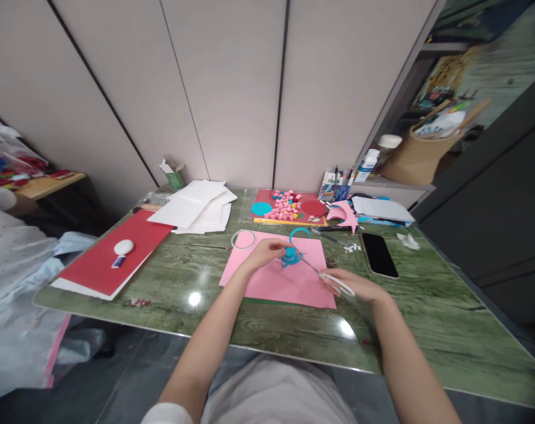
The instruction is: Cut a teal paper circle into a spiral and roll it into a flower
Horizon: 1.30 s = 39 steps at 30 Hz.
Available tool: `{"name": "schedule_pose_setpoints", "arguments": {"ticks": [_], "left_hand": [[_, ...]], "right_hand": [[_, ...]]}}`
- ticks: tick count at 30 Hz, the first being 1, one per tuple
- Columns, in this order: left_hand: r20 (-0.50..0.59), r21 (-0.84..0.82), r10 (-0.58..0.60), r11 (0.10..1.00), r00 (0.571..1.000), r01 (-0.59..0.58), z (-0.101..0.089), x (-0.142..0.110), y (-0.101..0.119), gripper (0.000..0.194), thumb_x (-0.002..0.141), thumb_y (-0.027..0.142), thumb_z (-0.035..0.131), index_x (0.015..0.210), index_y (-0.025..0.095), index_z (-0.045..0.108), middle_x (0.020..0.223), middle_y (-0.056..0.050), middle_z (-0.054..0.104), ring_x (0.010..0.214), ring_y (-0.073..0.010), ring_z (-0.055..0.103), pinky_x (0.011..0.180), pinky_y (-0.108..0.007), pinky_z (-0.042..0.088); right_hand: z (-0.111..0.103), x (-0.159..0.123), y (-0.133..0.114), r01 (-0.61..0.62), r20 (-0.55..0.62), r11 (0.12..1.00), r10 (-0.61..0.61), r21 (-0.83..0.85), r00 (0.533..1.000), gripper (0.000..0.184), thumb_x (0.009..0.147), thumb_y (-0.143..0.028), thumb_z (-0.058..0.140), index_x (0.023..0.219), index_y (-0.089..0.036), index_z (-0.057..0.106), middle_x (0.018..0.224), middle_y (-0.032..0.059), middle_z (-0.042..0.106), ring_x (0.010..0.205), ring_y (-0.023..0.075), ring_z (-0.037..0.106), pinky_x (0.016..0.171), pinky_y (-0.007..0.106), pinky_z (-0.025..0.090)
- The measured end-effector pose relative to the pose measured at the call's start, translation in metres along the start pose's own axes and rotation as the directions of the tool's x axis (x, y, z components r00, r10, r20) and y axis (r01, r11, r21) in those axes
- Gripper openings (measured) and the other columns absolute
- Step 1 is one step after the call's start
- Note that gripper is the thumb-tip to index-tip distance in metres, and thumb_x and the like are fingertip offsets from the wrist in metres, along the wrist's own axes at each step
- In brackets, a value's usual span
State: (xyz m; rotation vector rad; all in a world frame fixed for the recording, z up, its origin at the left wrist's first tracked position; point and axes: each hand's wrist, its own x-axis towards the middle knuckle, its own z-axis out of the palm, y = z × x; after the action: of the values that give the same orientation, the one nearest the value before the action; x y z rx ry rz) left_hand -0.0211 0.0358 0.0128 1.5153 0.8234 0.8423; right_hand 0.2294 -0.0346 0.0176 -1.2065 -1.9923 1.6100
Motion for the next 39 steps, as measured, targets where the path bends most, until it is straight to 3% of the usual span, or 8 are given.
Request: {"name": "schedule_pose_setpoints", "arguments": {"ticks": [6, 9, 12, 19, 26, 33, 35, 39], "left_hand": [[-0.085, 0.039, -0.007, 0.999, 0.996, 0.011, -0.003, 0.006, -0.013, 0.036, 0.062, 0.023, 0.064, 0.095, 0.01, 0.063, 0.073, -0.005, 0.064, 0.065, -0.012, 0.055, 0.065, -0.026, 0.044], [-0.125, 0.063, -0.049, 0.996, 0.991, 0.057, -0.007, 0.008, -0.017, 0.035, 0.061, 0.024, 0.064, 0.094, 0.01, 0.064, 0.072, -0.005, 0.063, 0.064, -0.0128, 0.056, 0.063, -0.026, 0.045], [-0.137, 0.09, -0.046, 0.994, 0.989, 0.058, -0.011, 0.008, -0.018, 0.035, 0.062, 0.026, 0.063, 0.093, 0.011, 0.064, 0.076, -0.006, 0.064, 0.068, -0.0137, 0.056, 0.065, -0.027, 0.045], [-0.109, -0.01, -0.061, 0.998, 0.992, 0.06, -0.015, 0.008, -0.016, 0.037, 0.063, 0.03, 0.064, 0.095, 0.012, 0.063, 0.084, -0.008, 0.065, 0.074, -0.0153, 0.058, 0.067, -0.028, 0.046], [-0.107, -0.039, -0.049, 0.998, 0.993, 0.045, -0.011, 0.007, -0.018, 0.038, 0.062, 0.031, 0.065, 0.095, 0.012, 0.063, 0.086, -0.009, 0.065, 0.073, -0.0145, 0.059, 0.066, -0.027, 0.046], [-0.122, -0.08, -0.078, 0.994, 0.989, 0.069, -0.005, 0.007, -0.017, 0.039, 0.059, 0.031, 0.068, 0.093, 0.011, 0.064, 0.083, -0.008, 0.066, 0.072, -0.0156, 0.059, 0.067, -0.028, 0.046], [-0.125, -0.101, -0.08, 0.993, 0.989, 0.067, -0.002, 0.006, -0.016, 0.038, 0.059, 0.029, 0.068, 0.092, 0.011, 0.064, 0.085, -0.009, 0.066, 0.074, -0.016, 0.059, 0.069, -0.028, 0.045], [-0.108, -0.189, -0.078, 0.98, 0.991, 0.057, 0.0, 0.005, -0.014, 0.036, 0.06, 0.027, 0.067, 0.092, 0.011, 0.064, 0.086, -0.009, 0.066, 0.074, -0.0156, 0.059, 0.07, -0.028, 0.045]], "right_hand": [[-0.011, 0.011, 0.029, -0.059, -0.297, 0.996, 0.076, 0.064, 0.952, 0.042, 0.077, -0.053, 0.044, 0.079, -0.012, 0.054, 0.059, -0.0018, 0.048, 0.05, 0.0081, 0.042, 0.048, 0.02, 0.032], [-0.013, 0.017, 0.037, -0.162, -0.427, 0.977, 0.089, -0.139, 0.9, 0.039, 0.074, -0.05, 0.047, 0.072, -0.013, 0.055, 0.06, 0.0, 0.053, 0.054, 0.0114, 0.046, 0.05, 0.022, 0.034], [-0.012, 0.02, 0.035, -0.282, -0.553, 0.875, 0.021, -0.392, 0.833, 0.035, 0.079, -0.043, 0.04, 0.065, -0.015, 0.055, 0.061, 0.0031, 0.058, 0.057, 0.014, 0.05, 0.053, 0.023, 0.032], [-0.006, 0.025, 0.034, -0.562, -0.667, 0.629, 0.091, -0.537, 0.74, 0.039, 0.08, -0.044, 0.038, 0.073, -0.013, 0.061, 0.071, 0.0139, 0.065, 0.066, 0.0219, 0.06, 0.055, 0.026, 0.033], [0.006, 0.026, 0.024, -0.67, -0.709, 0.493, 0.14, -0.555, 0.691, 0.035, 0.079, -0.036, 0.04, 0.079, -0.01, 0.063, 0.077, 0.0186, 0.065, 0.073, 0.0261, 0.063, 0.06, 0.029, 0.038], [0.005, 0.016, 0.018, -0.652, -0.704, 0.499, 0.111, -0.571, 0.701, 0.025, 0.074, -0.032, 0.053, 0.076, -0.01, 0.063, 0.076, 0.0181, 0.063, 0.071, 0.0246, 0.061, 0.062, 0.03, 0.04], [0.005, 0.013, 0.006, -0.578, -0.69, 0.544, -0.002, -0.608, 0.724, 0.018, 0.074, -0.027, 0.053, 0.08, -0.012, 0.062, 0.078, 0.0146, 0.062, 0.071, 0.0228, 0.06, 0.063, 0.03, 0.04], [0.013, 0.025, -0.031, -0.207, -0.581, 0.677, -0.387, -0.707, 0.716, 0.018, 0.08, -0.028, 0.049, 0.091, -0.018, 0.058, 0.087, 0.0083, 0.061, 0.086, 0.0199, 0.056, 0.075, 0.029, 0.04]]}}
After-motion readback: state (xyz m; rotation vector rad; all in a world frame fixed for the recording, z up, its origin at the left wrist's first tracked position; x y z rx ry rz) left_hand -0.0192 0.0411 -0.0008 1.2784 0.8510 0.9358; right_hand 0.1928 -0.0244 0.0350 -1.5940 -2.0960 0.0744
